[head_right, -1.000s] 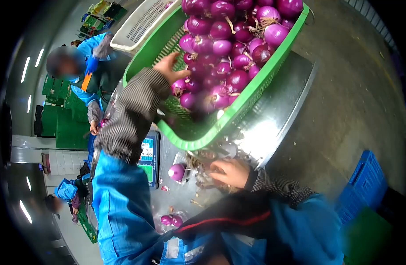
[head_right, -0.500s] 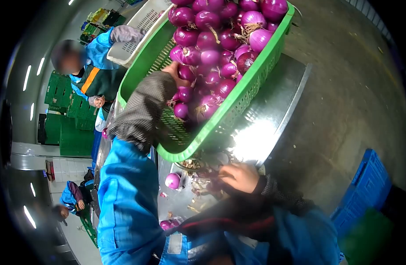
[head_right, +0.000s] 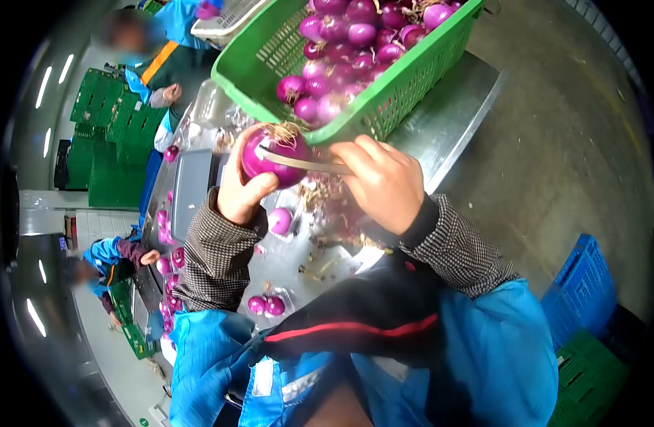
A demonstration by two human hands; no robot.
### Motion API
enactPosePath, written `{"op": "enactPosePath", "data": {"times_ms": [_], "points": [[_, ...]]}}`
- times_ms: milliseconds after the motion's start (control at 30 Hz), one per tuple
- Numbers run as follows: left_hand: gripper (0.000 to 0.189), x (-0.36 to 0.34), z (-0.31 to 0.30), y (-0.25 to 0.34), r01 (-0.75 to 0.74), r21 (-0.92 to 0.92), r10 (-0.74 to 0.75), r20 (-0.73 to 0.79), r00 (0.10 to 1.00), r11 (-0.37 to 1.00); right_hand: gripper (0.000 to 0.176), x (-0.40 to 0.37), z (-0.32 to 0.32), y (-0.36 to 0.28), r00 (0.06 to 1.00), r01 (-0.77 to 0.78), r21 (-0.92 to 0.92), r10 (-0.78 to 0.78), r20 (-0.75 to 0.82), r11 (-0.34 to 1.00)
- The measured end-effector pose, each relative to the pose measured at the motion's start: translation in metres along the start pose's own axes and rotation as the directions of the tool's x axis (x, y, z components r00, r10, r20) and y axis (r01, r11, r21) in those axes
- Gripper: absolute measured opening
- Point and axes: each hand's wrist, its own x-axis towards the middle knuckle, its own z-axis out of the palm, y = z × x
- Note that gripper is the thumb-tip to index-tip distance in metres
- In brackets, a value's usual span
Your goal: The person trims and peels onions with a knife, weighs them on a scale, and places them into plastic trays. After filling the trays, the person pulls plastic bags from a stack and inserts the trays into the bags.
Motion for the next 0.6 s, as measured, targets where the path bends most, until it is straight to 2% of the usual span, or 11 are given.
{"op": "enactPosePath", "data": {"times_ms": [33,133,200,300,333,400,433,500,567,600], "points": [[0.082,-0.014,0.008,0.000,0.032,-0.048,-0.033,-0.016,0.999,0.998,0.030,-0.002,0.004,-0.006,0.999,0.028,-0.037,-0.027,0.024,0.999],[0.078,-0.050,0.013,-0.015,0.046,-0.048,-0.049,-0.057,0.997,0.998,0.041,-0.015,0.016,-0.019,0.994,0.078,-0.100,-0.069,0.083,0.992],[0.077,-0.068,0.018,-0.015,0.091,-0.043,-0.093,-0.066,0.993,0.995,0.042,-0.023,0.021,-0.026,0.989,0.105,-0.125,-0.091,0.113,0.987],[0.076,-0.090,0.012,-0.025,0.108,0.128,-0.098,-0.084,0.992,0.986,0.044,-0.035,0.031,-0.029,0.983,0.137,-0.142,-0.117,0.139,0.980],[0.076,-0.096,0.014,-0.029,0.109,0.088,-0.099,-0.106,0.989,0.990,0.044,-0.040,0.035,-0.027,0.982,0.145,-0.124,-0.128,0.136,0.982],[0.078,-0.105,0.015,-0.030,0.107,-0.029,-0.109,-0.045,0.993,0.994,0.042,-0.050,0.045,-0.016,0.982,0.165,-0.114,-0.153,0.110,0.980],[0.079,-0.110,0.015,-0.030,0.108,-0.086,-0.110,-0.013,0.994,0.990,0.039,-0.057,0.048,-0.007,0.978,0.039,-0.200,0.003,0.207,0.979],[0.085,-0.119,0.007,-0.025,-0.012,0.029,0.007,0.185,0.983,1.000,0.035,-0.074,0.049,0.023,0.968,-0.094,-0.201,0.137,0.212,0.975],[0.086,-0.123,0.017,-0.022,0.004,-0.176,0.010,0.081,0.997,0.984,0.032,-0.090,0.045,0.020,0.976,-0.131,-0.122,0.150,0.159,0.984],[0.086,-0.119,0.014,-0.025,0.027,-0.113,-0.025,0.022,0.999,0.993,0.033,-0.094,0.044,0.010,0.983,-0.131,-0.111,0.144,0.118,0.985]]}}
